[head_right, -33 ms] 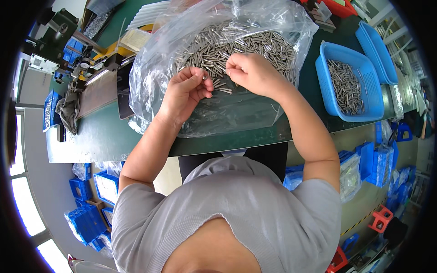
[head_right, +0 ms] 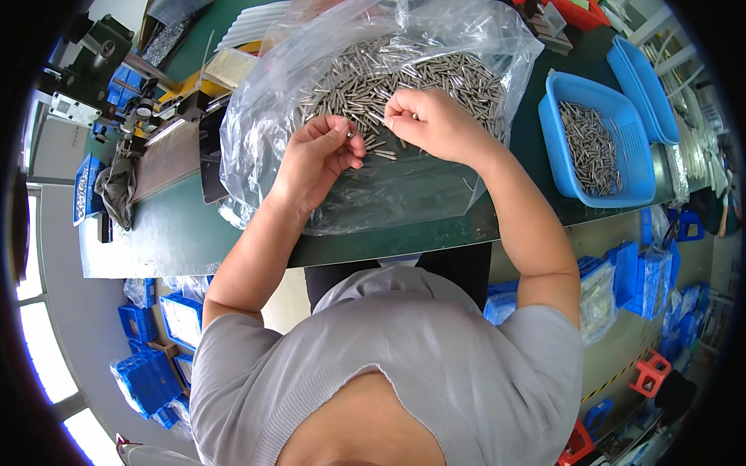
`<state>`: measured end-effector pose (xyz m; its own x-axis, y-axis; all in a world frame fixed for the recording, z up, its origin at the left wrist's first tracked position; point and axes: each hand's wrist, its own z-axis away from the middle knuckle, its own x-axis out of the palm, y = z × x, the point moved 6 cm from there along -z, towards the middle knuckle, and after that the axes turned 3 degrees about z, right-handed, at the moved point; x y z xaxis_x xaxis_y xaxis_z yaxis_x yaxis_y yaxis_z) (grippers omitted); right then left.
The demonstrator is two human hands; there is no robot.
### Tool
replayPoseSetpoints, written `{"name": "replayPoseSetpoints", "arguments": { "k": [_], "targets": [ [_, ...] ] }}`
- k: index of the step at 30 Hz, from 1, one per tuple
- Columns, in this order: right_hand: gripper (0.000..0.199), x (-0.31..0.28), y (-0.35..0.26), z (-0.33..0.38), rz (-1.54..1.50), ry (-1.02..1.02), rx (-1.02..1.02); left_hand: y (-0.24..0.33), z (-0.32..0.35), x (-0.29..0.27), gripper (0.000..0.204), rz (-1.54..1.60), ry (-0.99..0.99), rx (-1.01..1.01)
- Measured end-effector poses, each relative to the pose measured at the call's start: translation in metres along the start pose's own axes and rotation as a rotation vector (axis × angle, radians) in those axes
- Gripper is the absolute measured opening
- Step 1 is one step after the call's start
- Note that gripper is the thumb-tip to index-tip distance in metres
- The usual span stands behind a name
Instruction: The worker is manually sorting or inspecting small metal pins at a manufacturing workstation.
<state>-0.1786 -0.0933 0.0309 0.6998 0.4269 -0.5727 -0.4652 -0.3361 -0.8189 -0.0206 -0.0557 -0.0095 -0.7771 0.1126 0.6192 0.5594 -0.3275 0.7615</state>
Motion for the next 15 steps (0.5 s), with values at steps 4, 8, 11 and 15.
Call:
{"name": "replayPoseSetpoints", "arguments": {
  "k": [4,8,11,15],
  "targets": [
    [0.013,0.005,-0.001,0.002,-0.216,-0.149,-0.031,-0.005,-0.001,0.006,0.013,-0.065,-0.027,-0.042],
    [0.014,0.013,0.001,0.004,-0.223,-0.236,0.002,-0.004,0.001,0.011,0.014,-0.142,-0.034,-0.047],
    [0.014,0.014,0.002,0.004,-0.266,-0.258,-0.046,-0.003,0.002,0.013,0.014,-0.201,-0.024,-0.024],
    [0.014,0.012,-0.002,0.006,-0.290,-0.301,0.085,-0.002,0.002,0.013,0.014,-0.280,-0.016,-0.005]
  ]
}}
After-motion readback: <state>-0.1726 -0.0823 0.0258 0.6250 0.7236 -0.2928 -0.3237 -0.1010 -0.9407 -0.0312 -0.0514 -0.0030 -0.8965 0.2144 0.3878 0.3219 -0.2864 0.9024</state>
